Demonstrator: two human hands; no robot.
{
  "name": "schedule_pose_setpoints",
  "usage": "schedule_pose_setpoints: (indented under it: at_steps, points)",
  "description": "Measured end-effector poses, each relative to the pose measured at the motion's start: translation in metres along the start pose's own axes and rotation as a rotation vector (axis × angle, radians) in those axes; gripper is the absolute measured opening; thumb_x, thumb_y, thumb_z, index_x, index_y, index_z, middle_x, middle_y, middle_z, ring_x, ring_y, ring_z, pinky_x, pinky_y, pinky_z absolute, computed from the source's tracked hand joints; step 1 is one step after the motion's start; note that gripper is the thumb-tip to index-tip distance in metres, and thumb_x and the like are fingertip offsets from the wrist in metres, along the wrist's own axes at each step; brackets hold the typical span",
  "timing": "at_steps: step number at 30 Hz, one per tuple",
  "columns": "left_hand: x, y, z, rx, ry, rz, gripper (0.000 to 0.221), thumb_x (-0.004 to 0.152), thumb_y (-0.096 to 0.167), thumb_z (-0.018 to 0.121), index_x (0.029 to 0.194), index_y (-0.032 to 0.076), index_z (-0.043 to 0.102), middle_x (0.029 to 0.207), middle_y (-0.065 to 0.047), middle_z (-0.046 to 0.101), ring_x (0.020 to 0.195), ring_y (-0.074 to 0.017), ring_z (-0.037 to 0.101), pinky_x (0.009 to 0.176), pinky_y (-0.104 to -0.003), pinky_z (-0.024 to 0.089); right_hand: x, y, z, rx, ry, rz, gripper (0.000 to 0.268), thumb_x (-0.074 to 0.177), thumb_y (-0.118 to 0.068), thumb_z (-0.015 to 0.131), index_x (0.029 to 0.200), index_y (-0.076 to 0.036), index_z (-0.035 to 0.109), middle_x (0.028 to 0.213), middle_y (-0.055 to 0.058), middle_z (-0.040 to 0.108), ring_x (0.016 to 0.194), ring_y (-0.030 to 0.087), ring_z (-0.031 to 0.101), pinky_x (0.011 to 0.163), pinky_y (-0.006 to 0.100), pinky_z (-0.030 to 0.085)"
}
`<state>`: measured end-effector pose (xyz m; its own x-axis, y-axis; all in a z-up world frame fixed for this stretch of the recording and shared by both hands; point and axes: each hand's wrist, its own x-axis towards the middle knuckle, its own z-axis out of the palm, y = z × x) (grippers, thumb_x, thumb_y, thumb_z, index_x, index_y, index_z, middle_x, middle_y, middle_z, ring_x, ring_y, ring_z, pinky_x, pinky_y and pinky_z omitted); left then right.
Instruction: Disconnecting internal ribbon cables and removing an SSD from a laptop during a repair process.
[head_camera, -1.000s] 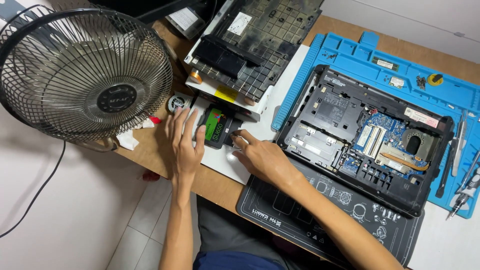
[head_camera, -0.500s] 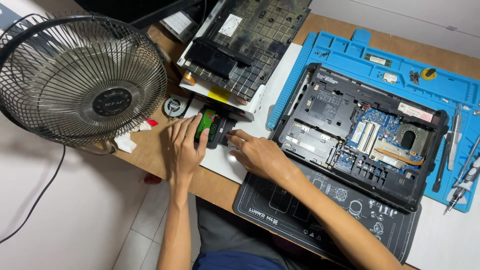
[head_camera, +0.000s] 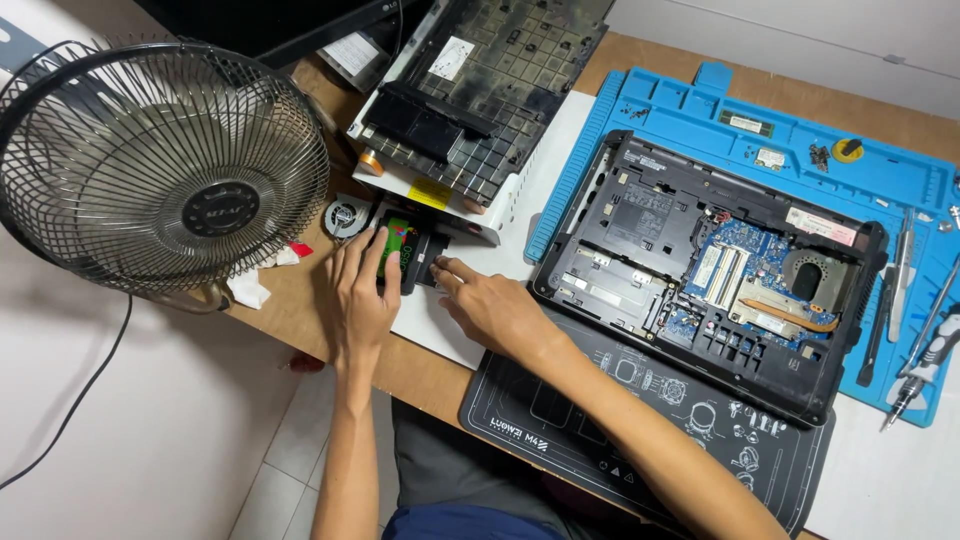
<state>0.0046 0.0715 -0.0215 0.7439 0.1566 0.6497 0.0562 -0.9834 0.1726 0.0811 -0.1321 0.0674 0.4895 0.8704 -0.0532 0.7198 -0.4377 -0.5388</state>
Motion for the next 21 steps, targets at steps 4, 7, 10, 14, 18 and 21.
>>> schedule_pose_setpoints:
  at_steps: [4, 7, 10, 14, 18, 21]
  points:
    - [0.000, 0.000, 0.001, 0.039, 0.023, -0.023, 0.032, 0.109, 0.022, 0.055, 0.125, 0.000, 0.070, 0.118, -0.015, 0.067, 0.108, -0.0280, 0.065, 0.089, -0.038, 0.047, 0.000, 0.003, 0.000, 0.017, -0.023, 0.010, 0.038, 0.099, -0.014, 0.057, 0.133, 0.000, 0.061, 0.136, 0.014, 0.059, 0.081, 0.048, 0.074, 0.067, 0.053, 0.067]
    - [0.000, -0.001, 0.002, -0.002, 0.040, -0.009, 0.030, 0.108, 0.021, 0.057, 0.123, 0.001, 0.072, 0.118, -0.015, 0.067, 0.107, -0.0293, 0.065, 0.088, -0.039, 0.047, -0.004, 0.002, -0.008, 0.047, -0.040, 0.001, 0.038, 0.100, -0.012, 0.056, 0.135, 0.002, 0.059, 0.136, 0.017, 0.059, 0.083, 0.049, 0.074, 0.069, 0.054, 0.066]
    - [-0.003, -0.003, 0.001, -0.042, 0.084, 0.008, 0.027, 0.107, 0.019, 0.058, 0.122, 0.002, 0.074, 0.117, -0.014, 0.066, 0.105, -0.0292, 0.064, 0.087, -0.039, 0.046, -0.008, 0.004, -0.015, 0.073, -0.105, 0.007, 0.040, 0.099, -0.013, 0.056, 0.134, 0.004, 0.058, 0.138, 0.019, 0.057, 0.083, 0.050, 0.074, 0.068, 0.054, 0.067]
    - [0.001, 0.004, -0.010, -0.100, 0.250, 0.017, 0.026, 0.108, 0.013, 0.055, 0.116, 0.003, 0.077, 0.111, -0.012, 0.067, 0.095, -0.0286, 0.065, 0.086, -0.040, 0.048, -0.017, 0.017, -0.033, 0.067, -0.113, 0.087, 0.038, 0.097, -0.016, 0.056, 0.130, 0.004, 0.057, 0.124, 0.023, 0.059, 0.081, 0.048, 0.075, 0.064, 0.052, 0.067]
    - [0.010, 0.024, -0.019, -0.204, 0.473, -0.014, 0.030, 0.107, 0.009, 0.053, 0.100, 0.001, 0.081, 0.097, -0.011, 0.069, 0.085, -0.0269, 0.068, 0.085, -0.039, 0.052, -0.046, 0.042, -0.072, 0.031, -0.122, 0.165, 0.032, 0.093, -0.003, 0.053, 0.123, 0.005, 0.061, 0.103, 0.025, 0.066, 0.085, 0.047, 0.075, 0.067, 0.053, 0.065]
    - [0.006, 0.037, -0.024, -0.248, 0.526, -0.075, 0.036, 0.105, 0.016, 0.051, 0.093, 0.006, 0.083, 0.090, -0.006, 0.069, 0.080, -0.0224, 0.069, 0.083, -0.036, 0.055, -0.075, 0.075, -0.106, 0.076, -0.022, 0.312, 0.030, 0.096, 0.001, 0.049, 0.122, 0.006, 0.064, 0.096, 0.028, 0.072, 0.088, 0.047, 0.076, 0.078, 0.055, 0.062]
